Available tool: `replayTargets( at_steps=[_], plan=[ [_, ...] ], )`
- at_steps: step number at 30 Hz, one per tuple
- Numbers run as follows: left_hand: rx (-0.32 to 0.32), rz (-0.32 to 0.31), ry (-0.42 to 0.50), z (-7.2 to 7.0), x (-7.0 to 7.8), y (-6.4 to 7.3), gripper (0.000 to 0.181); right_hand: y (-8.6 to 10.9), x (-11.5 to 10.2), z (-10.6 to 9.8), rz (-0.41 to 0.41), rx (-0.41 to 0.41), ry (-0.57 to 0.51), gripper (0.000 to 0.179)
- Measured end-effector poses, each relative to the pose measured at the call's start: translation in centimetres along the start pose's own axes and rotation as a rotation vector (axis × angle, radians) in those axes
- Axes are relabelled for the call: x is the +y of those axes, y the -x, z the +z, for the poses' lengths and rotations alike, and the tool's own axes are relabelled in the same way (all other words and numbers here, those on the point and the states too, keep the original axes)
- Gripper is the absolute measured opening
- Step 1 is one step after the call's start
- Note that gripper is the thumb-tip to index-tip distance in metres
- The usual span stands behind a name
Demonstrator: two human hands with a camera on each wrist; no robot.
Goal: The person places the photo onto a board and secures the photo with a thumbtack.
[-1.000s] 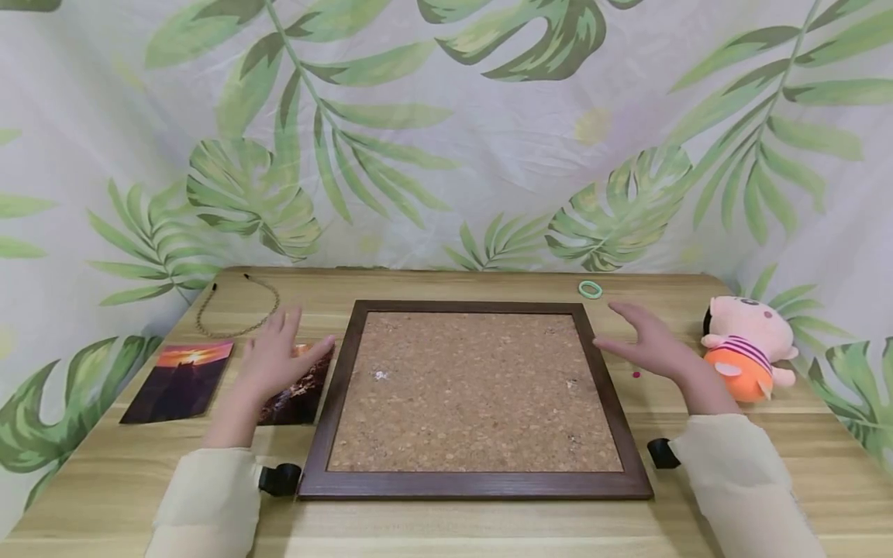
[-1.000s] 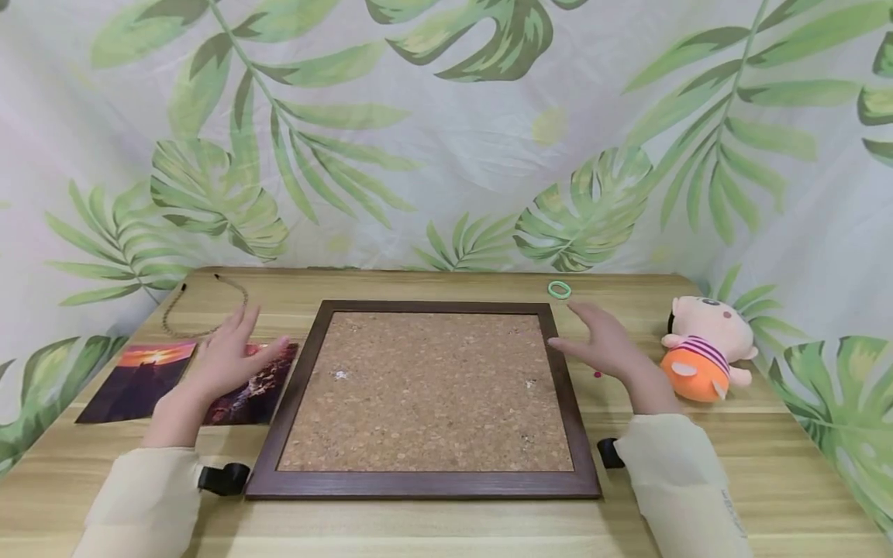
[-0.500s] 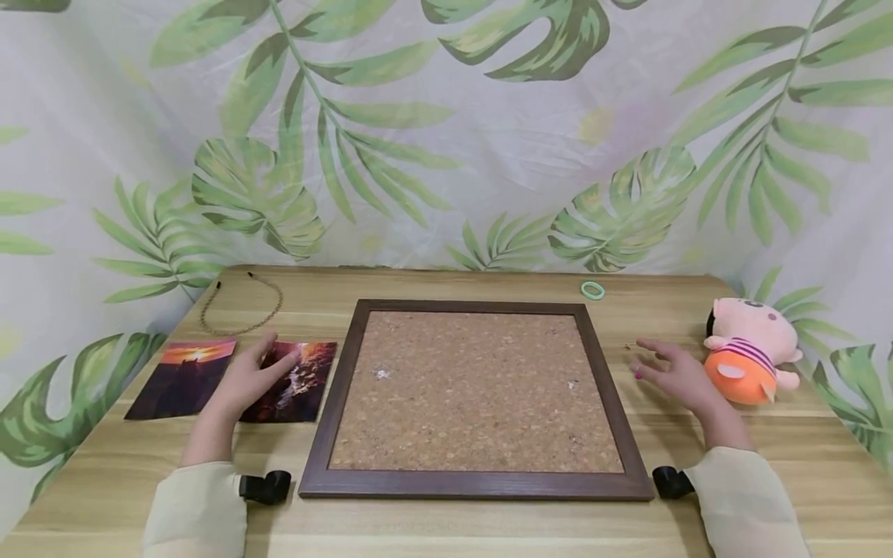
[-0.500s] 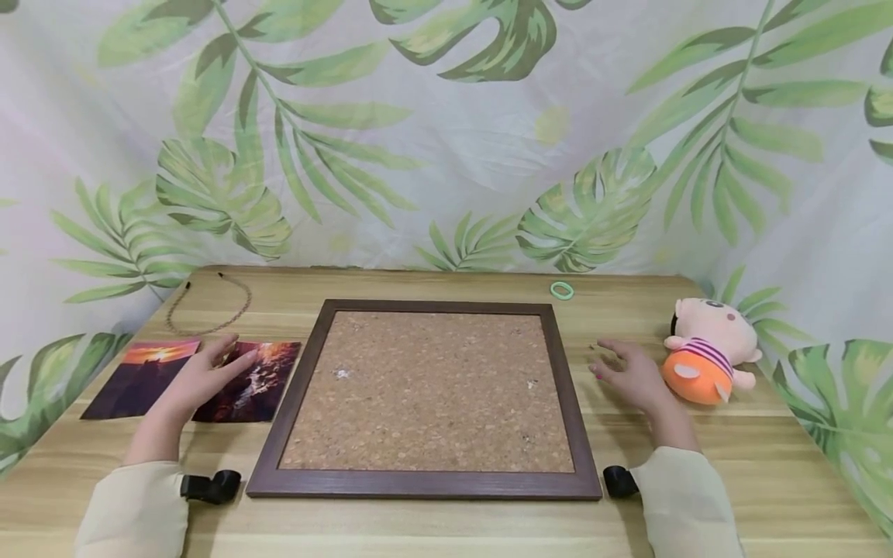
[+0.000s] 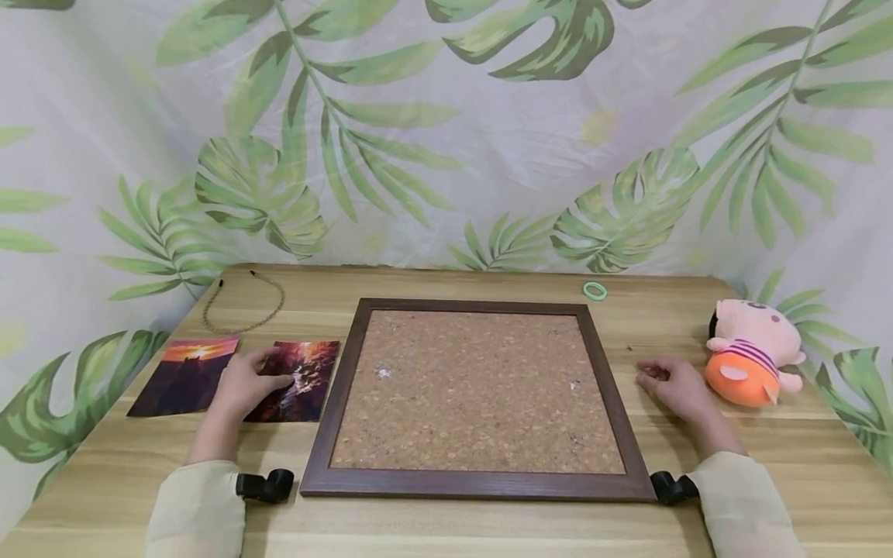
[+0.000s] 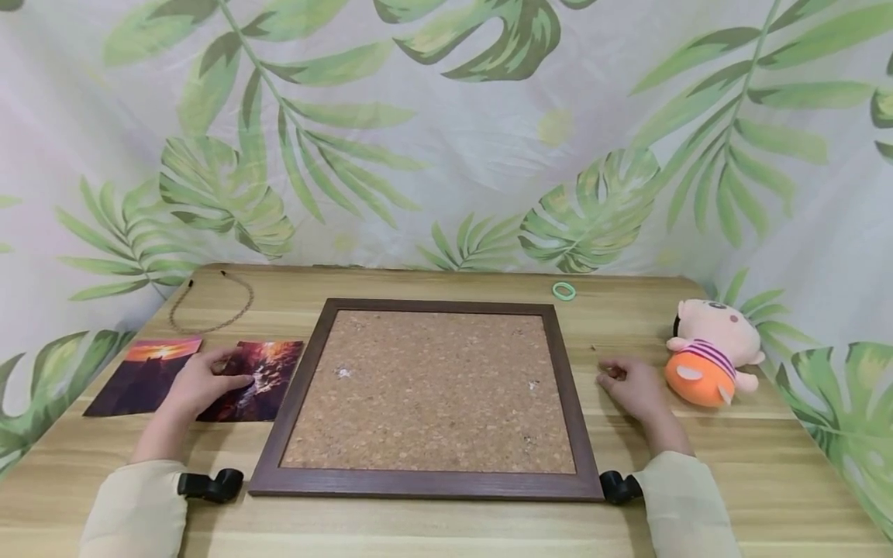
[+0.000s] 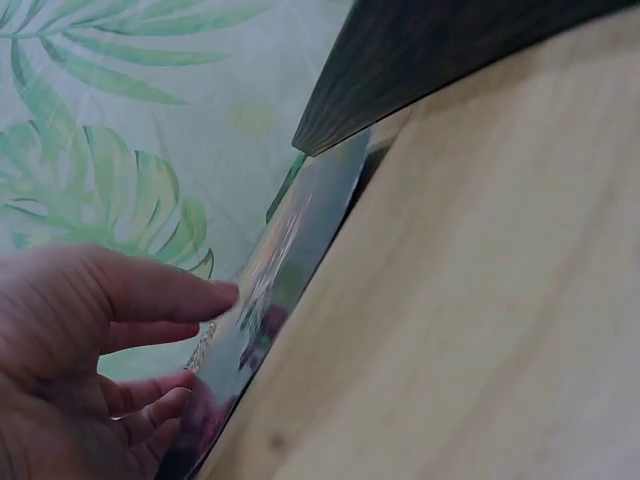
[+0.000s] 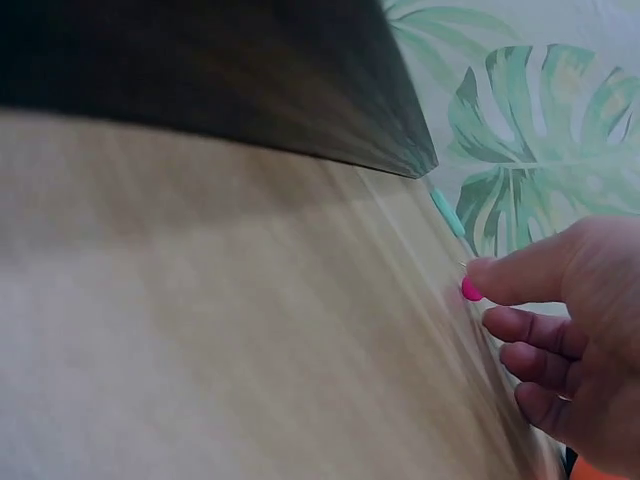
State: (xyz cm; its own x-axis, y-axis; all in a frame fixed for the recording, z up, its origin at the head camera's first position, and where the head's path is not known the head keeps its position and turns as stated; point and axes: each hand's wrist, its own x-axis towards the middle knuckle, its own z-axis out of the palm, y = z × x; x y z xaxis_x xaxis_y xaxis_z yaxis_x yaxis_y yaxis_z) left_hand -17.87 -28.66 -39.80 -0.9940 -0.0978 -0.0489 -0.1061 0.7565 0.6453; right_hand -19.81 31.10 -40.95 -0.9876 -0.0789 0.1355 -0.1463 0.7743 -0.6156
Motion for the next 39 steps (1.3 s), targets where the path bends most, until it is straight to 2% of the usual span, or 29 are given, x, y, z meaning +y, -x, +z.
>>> replayTargets(
  at_steps=[5,8,12,15,19,22,26,28,31,35,39],
  plan=[
    [0.009,0.006,-0.031,0.1,-0.3,0.0,0.054,0.0,0.5,0.2,-0.044,0.067,-0.033,0.016],
    [0.013,0.012,-0.045,0.1,-0.3,0.0,0.05,0.0,0.9,0.2,-0.081,0.089,-0.074,0.018],
    [0.017,-0.004,-0.029,-0.1,-0.4,0.0,0.046,0.0,0.8,0.2,-0.083,0.084,-0.05,0.018],
    [0.035,-0.035,0.026,-0.3,-0.7,0.1,0.04,0.0,0.3,0.2,-0.055,0.079,-0.002,0.014],
    [0.069,-0.052,0.105,-0.5,-1.3,0.1,0.035,0.0,-0.5,-0.1,0.001,0.071,0.002,0.013],
    [0.08,-0.052,0.157,-0.8,-1.5,0.0,0.035,0.0,-0.7,-0.3,0.031,0.065,-0.035,0.014],
    [0.099,-0.085,0.249,-1.5,-1.9,0.0,0.042,0.1,-1.0,-0.7,0.073,0.029,-0.133,0.02],
    [0.107,-0.111,0.283,-1.8,-2.4,-0.3,0.045,0.2,-1.1,-1.1,0.101,0.001,-0.18,0.025],
    [0.091,-0.096,0.332,-2.1,-3.7,-1.1,0.051,0.3,-1.5,-1.8,0.136,-0.041,-0.265,0.034],
    [0.09,-0.063,0.413,-1.7,-5.4,-2.8,0.054,0.1,-1.8,-2.4,0.137,-0.075,-0.285,0.038],
    [0.118,-0.057,0.432,-0.8,-6.2,-4.4,0.052,-0.1,-1.8,-2.3,0.099,-0.084,-0.24,0.034]
  ],
)
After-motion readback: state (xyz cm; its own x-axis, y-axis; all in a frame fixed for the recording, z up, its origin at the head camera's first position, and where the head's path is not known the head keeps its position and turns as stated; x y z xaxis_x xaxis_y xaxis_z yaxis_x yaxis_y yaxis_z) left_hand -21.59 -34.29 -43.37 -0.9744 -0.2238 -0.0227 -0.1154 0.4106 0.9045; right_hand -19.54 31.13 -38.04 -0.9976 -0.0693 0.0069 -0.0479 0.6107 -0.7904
